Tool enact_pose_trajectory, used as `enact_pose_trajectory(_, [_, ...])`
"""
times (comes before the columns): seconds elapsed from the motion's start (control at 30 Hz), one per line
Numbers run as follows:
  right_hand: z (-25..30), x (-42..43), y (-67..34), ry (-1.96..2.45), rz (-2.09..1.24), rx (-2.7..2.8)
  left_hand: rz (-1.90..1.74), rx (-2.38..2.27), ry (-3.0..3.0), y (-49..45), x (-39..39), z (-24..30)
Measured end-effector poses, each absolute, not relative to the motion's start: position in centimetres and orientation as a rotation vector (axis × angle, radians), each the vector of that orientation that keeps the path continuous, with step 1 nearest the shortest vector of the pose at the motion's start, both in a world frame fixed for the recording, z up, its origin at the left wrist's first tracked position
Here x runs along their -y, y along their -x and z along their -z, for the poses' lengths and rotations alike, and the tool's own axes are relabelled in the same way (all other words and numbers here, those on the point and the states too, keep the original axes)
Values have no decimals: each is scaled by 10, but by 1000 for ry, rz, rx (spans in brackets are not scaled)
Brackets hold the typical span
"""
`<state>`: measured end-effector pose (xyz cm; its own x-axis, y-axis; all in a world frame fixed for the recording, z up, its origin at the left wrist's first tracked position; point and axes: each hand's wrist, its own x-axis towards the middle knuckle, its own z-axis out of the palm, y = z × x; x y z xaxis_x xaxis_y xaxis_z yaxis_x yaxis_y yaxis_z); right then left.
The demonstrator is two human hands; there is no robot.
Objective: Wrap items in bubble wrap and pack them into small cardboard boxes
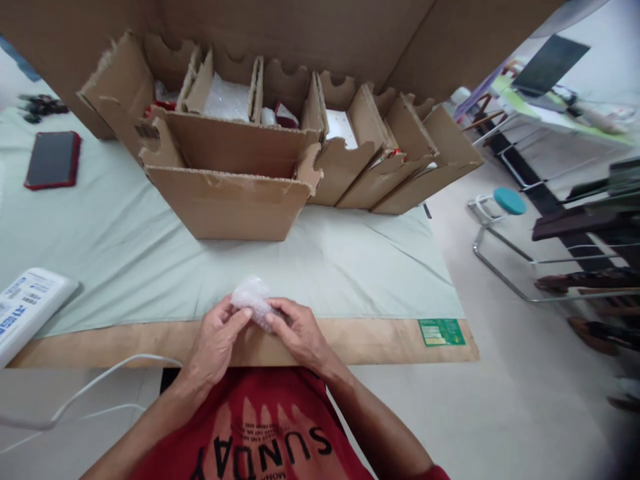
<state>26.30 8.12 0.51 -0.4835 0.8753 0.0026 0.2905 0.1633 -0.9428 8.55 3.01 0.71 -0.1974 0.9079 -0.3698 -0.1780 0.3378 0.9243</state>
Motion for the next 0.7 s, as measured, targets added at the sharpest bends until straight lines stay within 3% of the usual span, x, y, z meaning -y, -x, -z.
enact_pose_trajectory(0.13, [-17, -84, -278, 1072, -1202, 1901, -1096, -1545, -1095, -85, -32, -15])
enact_pose_trajectory(0.3, [-41, -104, -291, 1031, -1384, 2029, -1115, -1382, -1871, -86, -35, -21])
enact_pose_trajectory(0.53, [-80, -132, -287, 994, -1045, 2349, -1157, -1410, -2061, -77, -61, -34])
enact_pose_trajectory(0.7, [-133, -172, -308, 877, -905, 2296, -1424, -1896, -2159, -40, -100, -82])
